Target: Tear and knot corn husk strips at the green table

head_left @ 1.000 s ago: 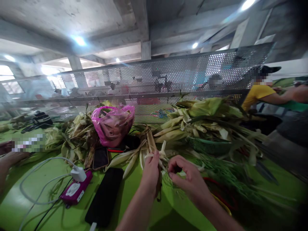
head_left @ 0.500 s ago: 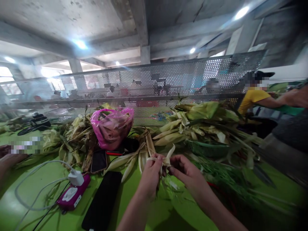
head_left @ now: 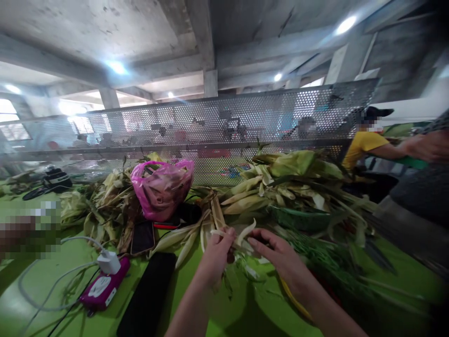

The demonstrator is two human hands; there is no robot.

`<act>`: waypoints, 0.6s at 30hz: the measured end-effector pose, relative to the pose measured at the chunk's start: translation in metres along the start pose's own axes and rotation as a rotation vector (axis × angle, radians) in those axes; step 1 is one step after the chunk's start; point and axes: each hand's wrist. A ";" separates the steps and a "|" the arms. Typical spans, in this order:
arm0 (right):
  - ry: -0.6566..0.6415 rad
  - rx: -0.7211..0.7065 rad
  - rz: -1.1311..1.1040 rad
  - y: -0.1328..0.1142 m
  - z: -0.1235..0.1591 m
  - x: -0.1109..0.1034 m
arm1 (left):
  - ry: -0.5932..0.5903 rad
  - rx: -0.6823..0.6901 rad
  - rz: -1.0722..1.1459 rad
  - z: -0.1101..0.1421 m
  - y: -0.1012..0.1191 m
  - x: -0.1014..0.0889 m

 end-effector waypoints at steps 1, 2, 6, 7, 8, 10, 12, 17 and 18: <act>0.000 0.013 -0.028 -0.001 0.000 0.000 | -0.030 -0.004 -0.047 0.001 0.000 0.000; 0.017 0.013 -0.042 -0.001 0.000 -0.001 | -0.061 -0.014 -0.085 0.002 -0.001 0.001; 0.118 -0.064 0.021 -0.002 0.000 -0.003 | -0.176 -0.026 -0.207 0.009 -0.001 0.007; 0.141 -0.062 0.024 -0.001 0.001 -0.003 | -0.204 -0.018 -0.238 0.010 -0.001 0.009; 0.165 -0.050 0.012 0.000 0.001 -0.003 | -0.229 -0.009 -0.268 0.011 0.000 0.010; 0.201 -0.027 -0.006 0.002 0.000 -0.005 | -0.263 0.007 -0.314 0.011 0.001 0.011; 0.221 -0.061 0.057 0.003 -0.001 -0.008 | -0.285 0.027 -0.359 0.010 0.001 0.010; 0.316 -0.468 0.470 -0.004 -0.003 -0.014 | -0.287 0.140 -0.584 0.005 -0.012 0.004; 0.257 -0.544 0.546 -0.006 -0.002 -0.013 | -0.277 0.137 -0.616 0.005 -0.016 0.004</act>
Point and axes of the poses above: each hand's wrist, its own z-axis away from the middle knuckle, its own x-axis out of the palm, y = z × x, and after that the axes turned 4 degrees about y, right-handed
